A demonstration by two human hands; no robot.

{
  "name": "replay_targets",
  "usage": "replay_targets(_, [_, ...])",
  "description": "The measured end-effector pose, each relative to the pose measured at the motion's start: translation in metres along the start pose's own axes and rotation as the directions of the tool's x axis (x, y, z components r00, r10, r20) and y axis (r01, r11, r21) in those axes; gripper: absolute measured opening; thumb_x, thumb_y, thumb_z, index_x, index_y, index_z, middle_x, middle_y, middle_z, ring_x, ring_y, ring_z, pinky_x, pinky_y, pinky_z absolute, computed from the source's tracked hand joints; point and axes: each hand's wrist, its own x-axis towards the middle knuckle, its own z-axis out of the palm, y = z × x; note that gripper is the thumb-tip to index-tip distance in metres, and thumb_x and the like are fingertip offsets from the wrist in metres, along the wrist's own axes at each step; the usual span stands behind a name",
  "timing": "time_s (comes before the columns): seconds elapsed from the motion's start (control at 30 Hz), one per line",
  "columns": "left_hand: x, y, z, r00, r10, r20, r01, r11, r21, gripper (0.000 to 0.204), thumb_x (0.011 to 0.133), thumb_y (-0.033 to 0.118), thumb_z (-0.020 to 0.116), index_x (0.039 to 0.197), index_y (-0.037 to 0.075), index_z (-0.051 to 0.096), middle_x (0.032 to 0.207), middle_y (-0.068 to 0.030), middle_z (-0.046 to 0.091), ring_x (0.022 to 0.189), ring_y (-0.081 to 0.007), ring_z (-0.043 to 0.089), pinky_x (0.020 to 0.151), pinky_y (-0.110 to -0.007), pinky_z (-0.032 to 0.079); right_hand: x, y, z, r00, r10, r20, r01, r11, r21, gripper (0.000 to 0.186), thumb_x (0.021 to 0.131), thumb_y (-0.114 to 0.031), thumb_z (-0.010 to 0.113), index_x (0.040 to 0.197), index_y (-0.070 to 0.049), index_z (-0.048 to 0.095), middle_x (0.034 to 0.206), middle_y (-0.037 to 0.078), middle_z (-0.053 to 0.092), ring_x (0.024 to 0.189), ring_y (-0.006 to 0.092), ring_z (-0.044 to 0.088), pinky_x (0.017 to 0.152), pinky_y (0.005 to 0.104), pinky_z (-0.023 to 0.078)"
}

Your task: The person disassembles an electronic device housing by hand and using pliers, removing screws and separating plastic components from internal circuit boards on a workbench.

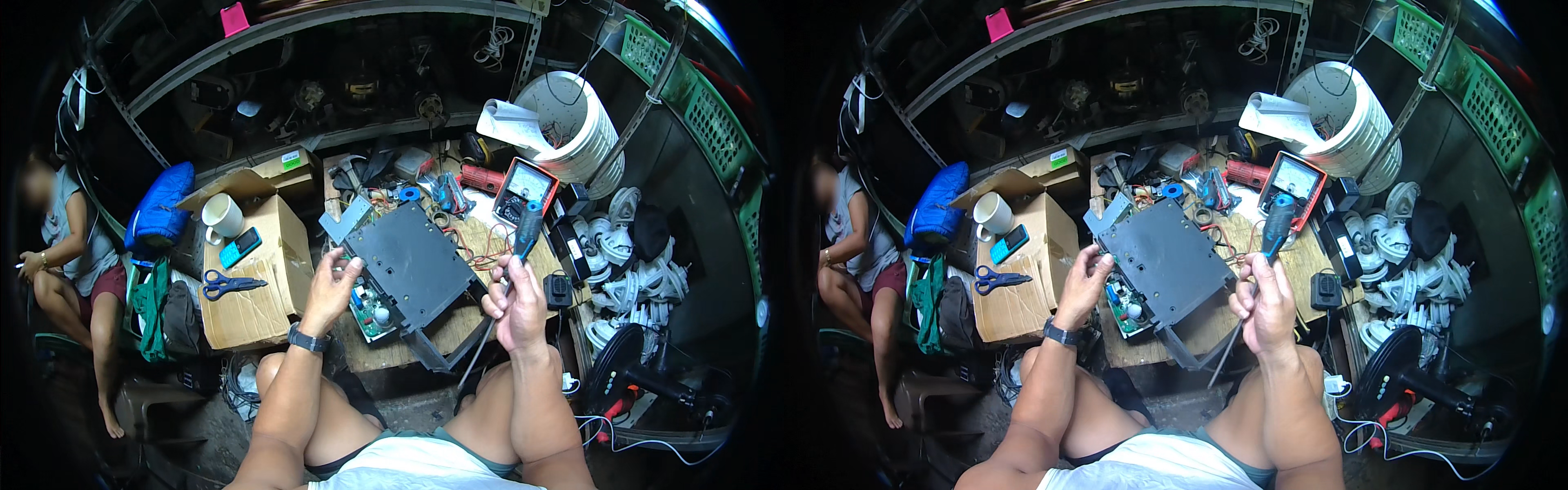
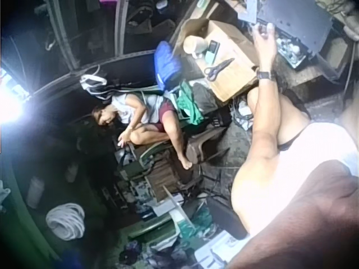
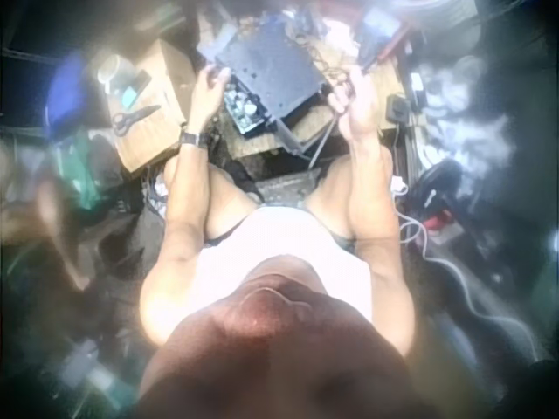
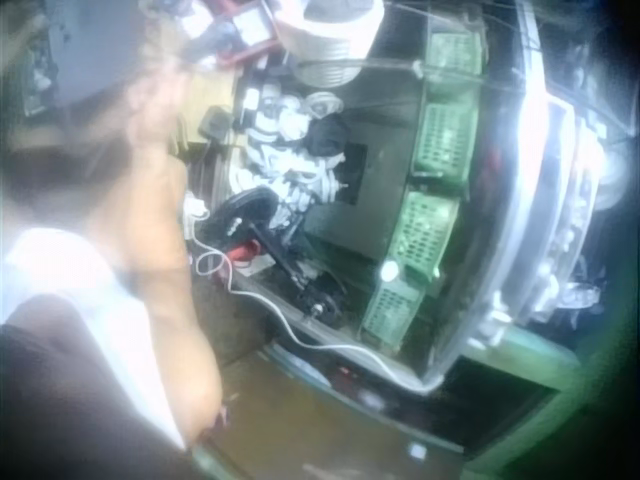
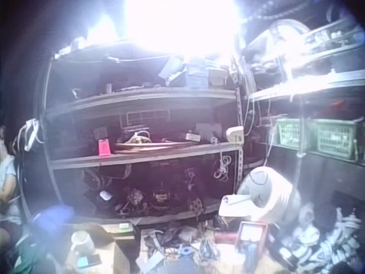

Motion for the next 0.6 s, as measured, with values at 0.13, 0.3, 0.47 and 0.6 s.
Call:
replay_targets(0.13, [0.015, 0.025, 0.01, 0.973, -0.146, 0.177, 0.173, 0.974, -0.147, 0.062, 0.099, 0.044, 0.074, 0.132, -0.006, 0.058, 0.118, -0.0122, 0.072, 0.105, -0.016, 0.068, 0.094, -0.032, 0.053, -0.005, -0.003, -0.006, 0.999, 0.042, 0.006, -0.041, 0.994, -0.098, 0.015, 0.108, -0.021, 0.062, 0.116, -0.011, 0.056, 0.094, 0.001, 0.058, 0.059, 0.0049, 0.044, 0.05, 0.022, 0.038])
replay_targets(0.3, [0.026, 0.012, 0.018, 0.975, -0.165, 0.148, 0.211, 0.894, -0.395, 0.042, 0.096, 0.031, 0.08, 0.122, 0.005, 0.059, 0.112, -0.0051, 0.072, 0.097, -0.0137, 0.068, 0.089, -0.029, 0.053, -0.014, 0.007, 0.005, 0.989, 0.124, 0.08, -0.111, 0.983, -0.148, 0.023, 0.107, -0.019, 0.063, 0.124, -0.011, 0.051, 0.094, 0.004, 0.06, 0.058, 0.0054, 0.046, 0.049, 0.0224, 0.04])
replay_targets(0.47, [0.019, 0.01, 0.024, 0.976, -0.024, 0.214, 0.162, 0.738, -0.655, 0.025, 0.099, 0.023, 0.072, 0.116, 0.009, 0.06, 0.112, -0.0014, 0.069, 0.1, -0.0115, 0.065, 0.094, -0.033, 0.051, -0.003, -0.011, -0.014, 0.995, -0.075, 0.071, 0.099, 0.888, -0.448, 0.03, 0.108, -0.023, 0.063, 0.13, -0.008, 0.049, 0.087, 0.003, 0.062, 0.053, 0.0034, 0.046, 0.044, 0.021, 0.039])
replay_targets(0.6, [0.036, -0.021, -0.004, 0.918, 0.113, 0.38, 0.248, 0.584, -0.773, 0.027, 0.097, 0.012, 0.063, 0.124, 0.009, 0.06, 0.122, -0.0023, 0.066, 0.113, -0.014, 0.061, 0.103, -0.035, 0.048, 0.011, -0.067, -0.019, 0.913, -0.408, -0.006, 0.313, 0.709, -0.632, 0.048, 0.106, -0.022, 0.065, 0.145, -0.004, 0.042, 0.094, 0.003, 0.065, 0.059, 0.0038, 0.048, 0.047, 0.0207, 0.041])
